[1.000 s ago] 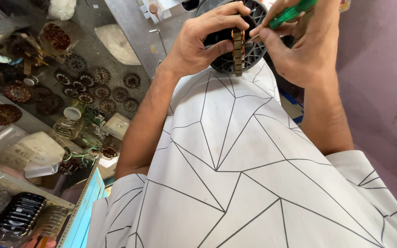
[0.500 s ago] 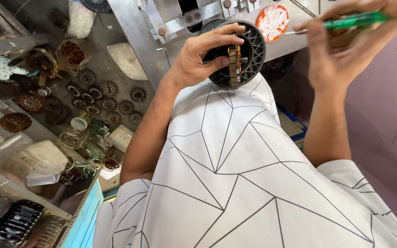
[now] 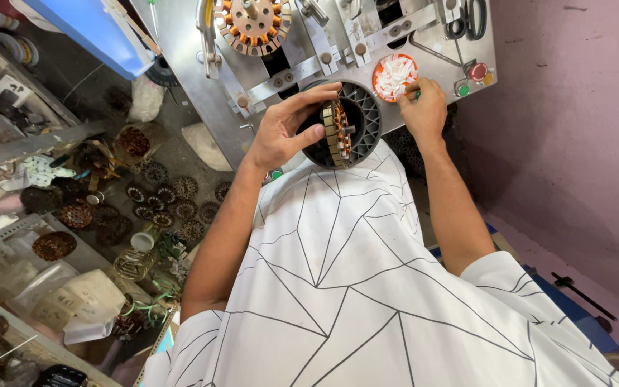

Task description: The person assembles a cylindrical electrical component by inserting small white plastic spacers into slots on a copper-wound rotor using a green-handled screwdriver. They repeatedly rotate the rotor and insert spacers into each slot, then place the finished assembly onto a machine.

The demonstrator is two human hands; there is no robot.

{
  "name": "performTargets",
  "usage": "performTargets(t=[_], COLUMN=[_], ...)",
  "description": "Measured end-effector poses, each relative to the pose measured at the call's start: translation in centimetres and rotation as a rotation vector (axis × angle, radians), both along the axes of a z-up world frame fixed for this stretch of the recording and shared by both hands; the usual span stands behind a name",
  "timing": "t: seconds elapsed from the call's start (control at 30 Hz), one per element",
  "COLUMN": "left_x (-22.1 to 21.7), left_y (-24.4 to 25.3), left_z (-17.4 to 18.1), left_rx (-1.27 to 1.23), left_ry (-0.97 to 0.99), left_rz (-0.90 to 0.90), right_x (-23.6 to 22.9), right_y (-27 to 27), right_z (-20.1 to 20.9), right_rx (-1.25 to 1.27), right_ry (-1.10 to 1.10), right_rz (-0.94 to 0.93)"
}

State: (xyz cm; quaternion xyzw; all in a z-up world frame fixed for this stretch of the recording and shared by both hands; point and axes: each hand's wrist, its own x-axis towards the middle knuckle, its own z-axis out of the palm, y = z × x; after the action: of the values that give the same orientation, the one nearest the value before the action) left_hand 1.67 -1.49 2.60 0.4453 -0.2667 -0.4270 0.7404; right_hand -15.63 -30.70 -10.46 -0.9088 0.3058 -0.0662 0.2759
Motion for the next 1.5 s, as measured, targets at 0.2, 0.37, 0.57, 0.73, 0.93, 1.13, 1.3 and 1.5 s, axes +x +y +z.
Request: performTargets(t=[0.2, 0.37, 0.57, 0.73, 0.93, 1.13, 1.3, 1.5], left_x=[-0.3, -0.5, -0.8, -2.2, -3.7, -4.7, -4.3, -4.8], left_y=[-0.2, -0.5, 0.1, -0.4, -0.7, -2.0, -1.8, 0.0], left_z=[0.0, -0.3, 0.6, 2.7, 7.3, 9.6, 9.3, 8.9], left_rx=[0.014, 0.0, 0.026, 0.125, 0.275, 0.285, 0.26, 0.148], left_ry=[0.012, 0.019, -0.01, -0.202, -0.801, -0.603, -0.489, -0.566], left_rz=[0.009, 0.02, 0.09, 0.284, 0.591, 0.444, 0.538, 0.501], right_x=[1.0, 1.3, 2.7, 2.2, 3.6, 3.8, 4.0, 3.3], right_y=[0.8, 3.1, 4.7, 5.2, 6.7, 9.3, 12.2, 13.6], right_z=[0.8, 1.2, 2.2, 2.7, 8.0, 20.2, 25.4, 25.7], right_rx=[0.034, -0.095, -0.187, -0.188, 0.093, 0.151, 0.175, 0.253], right_ry=[-0.153, -0.057, 0.058, 0.022, -0.318, -0.519, -0.521, -0.529], right_rz=[0.051, 0.289, 0.396, 0.409, 0.076, 0.354, 0.341, 0.364])
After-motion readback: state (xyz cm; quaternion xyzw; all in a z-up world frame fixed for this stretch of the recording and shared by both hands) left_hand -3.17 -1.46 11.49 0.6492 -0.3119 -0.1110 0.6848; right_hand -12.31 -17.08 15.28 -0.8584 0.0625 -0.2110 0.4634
